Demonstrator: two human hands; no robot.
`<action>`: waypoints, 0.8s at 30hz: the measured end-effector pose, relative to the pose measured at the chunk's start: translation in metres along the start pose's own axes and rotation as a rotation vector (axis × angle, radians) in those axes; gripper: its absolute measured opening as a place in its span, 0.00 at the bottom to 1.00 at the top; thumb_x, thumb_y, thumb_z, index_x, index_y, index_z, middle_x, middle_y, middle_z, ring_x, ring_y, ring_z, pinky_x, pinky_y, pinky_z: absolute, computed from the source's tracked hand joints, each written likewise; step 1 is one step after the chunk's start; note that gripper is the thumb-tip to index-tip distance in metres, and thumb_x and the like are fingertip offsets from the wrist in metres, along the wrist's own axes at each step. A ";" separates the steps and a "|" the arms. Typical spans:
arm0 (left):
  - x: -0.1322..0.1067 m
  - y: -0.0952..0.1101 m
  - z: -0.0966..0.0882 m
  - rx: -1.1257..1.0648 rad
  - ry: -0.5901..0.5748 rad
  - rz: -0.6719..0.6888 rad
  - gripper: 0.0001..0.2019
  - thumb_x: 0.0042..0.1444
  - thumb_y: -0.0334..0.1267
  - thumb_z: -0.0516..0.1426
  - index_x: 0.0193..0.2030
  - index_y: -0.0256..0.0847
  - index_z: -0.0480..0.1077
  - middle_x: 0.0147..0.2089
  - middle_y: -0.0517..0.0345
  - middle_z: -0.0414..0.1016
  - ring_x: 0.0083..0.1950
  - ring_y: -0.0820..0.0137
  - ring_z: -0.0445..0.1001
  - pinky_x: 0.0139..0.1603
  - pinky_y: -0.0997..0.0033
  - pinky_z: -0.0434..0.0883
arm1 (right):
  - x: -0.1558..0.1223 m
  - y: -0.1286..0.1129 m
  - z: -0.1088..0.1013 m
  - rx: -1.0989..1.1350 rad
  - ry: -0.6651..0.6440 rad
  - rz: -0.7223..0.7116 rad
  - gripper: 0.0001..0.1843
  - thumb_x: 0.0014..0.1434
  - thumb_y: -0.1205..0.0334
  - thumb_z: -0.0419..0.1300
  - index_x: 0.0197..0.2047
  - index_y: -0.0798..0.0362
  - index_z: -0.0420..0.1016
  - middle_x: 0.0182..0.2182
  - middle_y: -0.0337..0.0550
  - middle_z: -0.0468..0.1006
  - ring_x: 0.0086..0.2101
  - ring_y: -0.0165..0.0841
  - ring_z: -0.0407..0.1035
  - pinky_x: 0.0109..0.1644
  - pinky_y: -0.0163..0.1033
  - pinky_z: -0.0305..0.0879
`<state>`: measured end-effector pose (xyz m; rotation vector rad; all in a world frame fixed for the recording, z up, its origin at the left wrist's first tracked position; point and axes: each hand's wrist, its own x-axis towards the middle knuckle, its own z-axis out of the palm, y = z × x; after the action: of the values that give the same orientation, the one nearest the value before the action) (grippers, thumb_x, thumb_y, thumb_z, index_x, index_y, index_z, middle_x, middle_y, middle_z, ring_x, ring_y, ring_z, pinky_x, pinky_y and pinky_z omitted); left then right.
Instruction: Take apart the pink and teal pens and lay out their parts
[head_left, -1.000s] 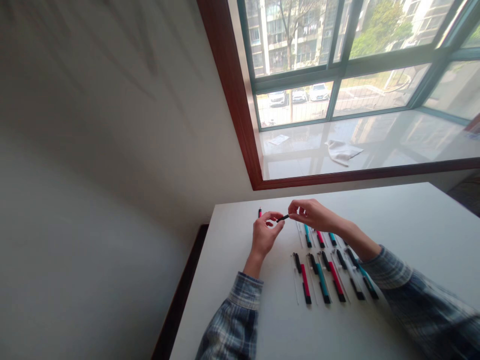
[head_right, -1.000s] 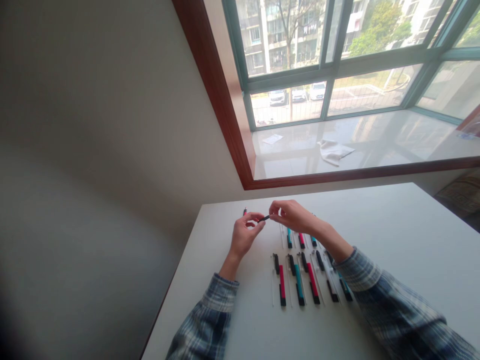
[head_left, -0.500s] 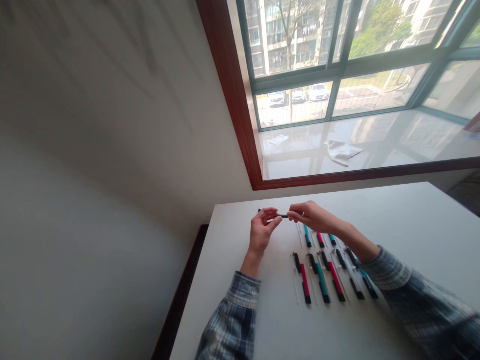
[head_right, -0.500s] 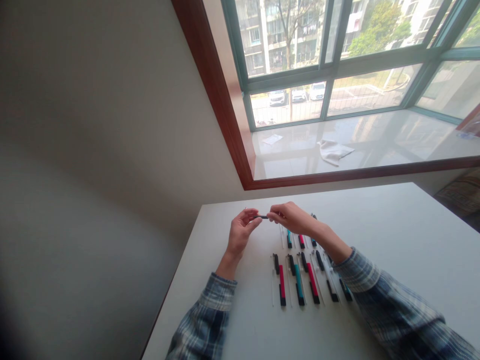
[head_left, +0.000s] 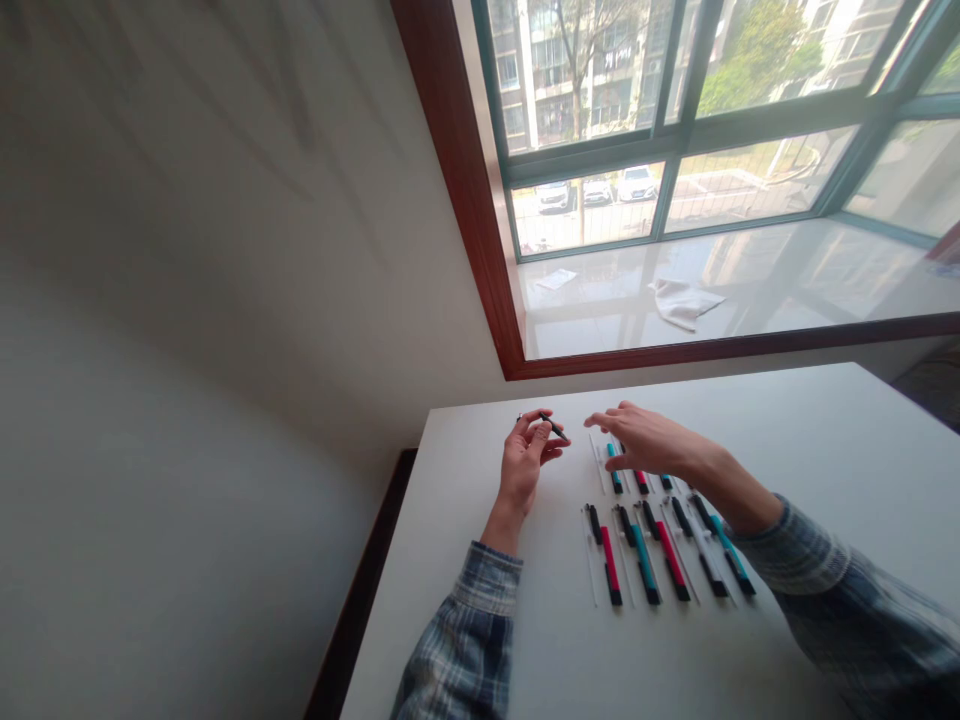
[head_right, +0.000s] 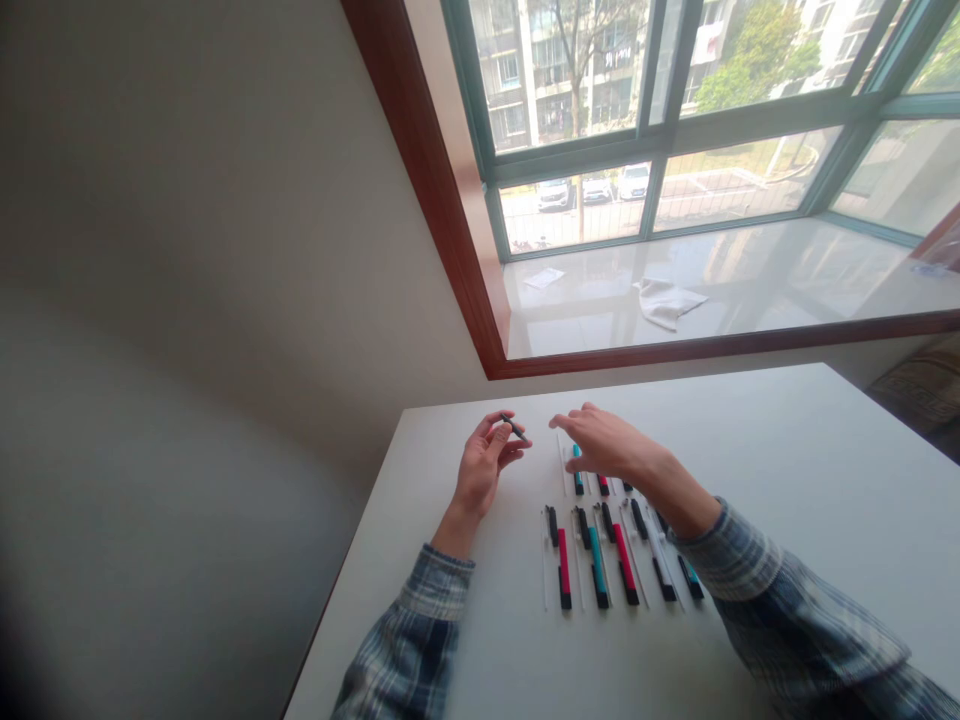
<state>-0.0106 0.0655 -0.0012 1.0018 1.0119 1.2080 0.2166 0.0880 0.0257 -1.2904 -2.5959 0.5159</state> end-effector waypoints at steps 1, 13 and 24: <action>0.000 0.000 0.001 -0.004 0.005 -0.014 0.21 0.58 0.51 0.65 0.53 0.43 0.71 0.43 0.55 0.79 0.38 0.67 0.83 0.41 0.69 0.75 | -0.001 0.003 0.003 -0.034 -0.025 -0.005 0.38 0.51 0.59 0.75 0.63 0.49 0.70 0.46 0.51 0.82 0.49 0.49 0.72 0.50 0.48 0.67; 0.000 0.002 0.001 0.004 0.007 -0.070 0.21 0.52 0.42 0.70 0.51 0.41 0.72 0.43 0.54 0.79 0.39 0.67 0.82 0.50 0.61 0.77 | -0.003 0.000 0.007 -0.156 -0.131 0.029 0.45 0.39 0.53 0.81 0.60 0.50 0.72 0.45 0.52 0.79 0.47 0.51 0.69 0.48 0.48 0.68; -0.003 0.004 0.002 0.058 0.011 -0.093 0.19 0.53 0.41 0.69 0.49 0.37 0.76 0.44 0.49 0.81 0.40 0.65 0.82 0.50 0.60 0.76 | -0.003 -0.011 0.001 -0.201 -0.143 0.036 0.40 0.43 0.59 0.77 0.59 0.53 0.72 0.46 0.55 0.79 0.46 0.52 0.71 0.49 0.50 0.67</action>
<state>-0.0094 0.0631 0.0031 0.9835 1.0955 1.1144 0.2102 0.0789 0.0287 -1.4109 -2.8082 0.3729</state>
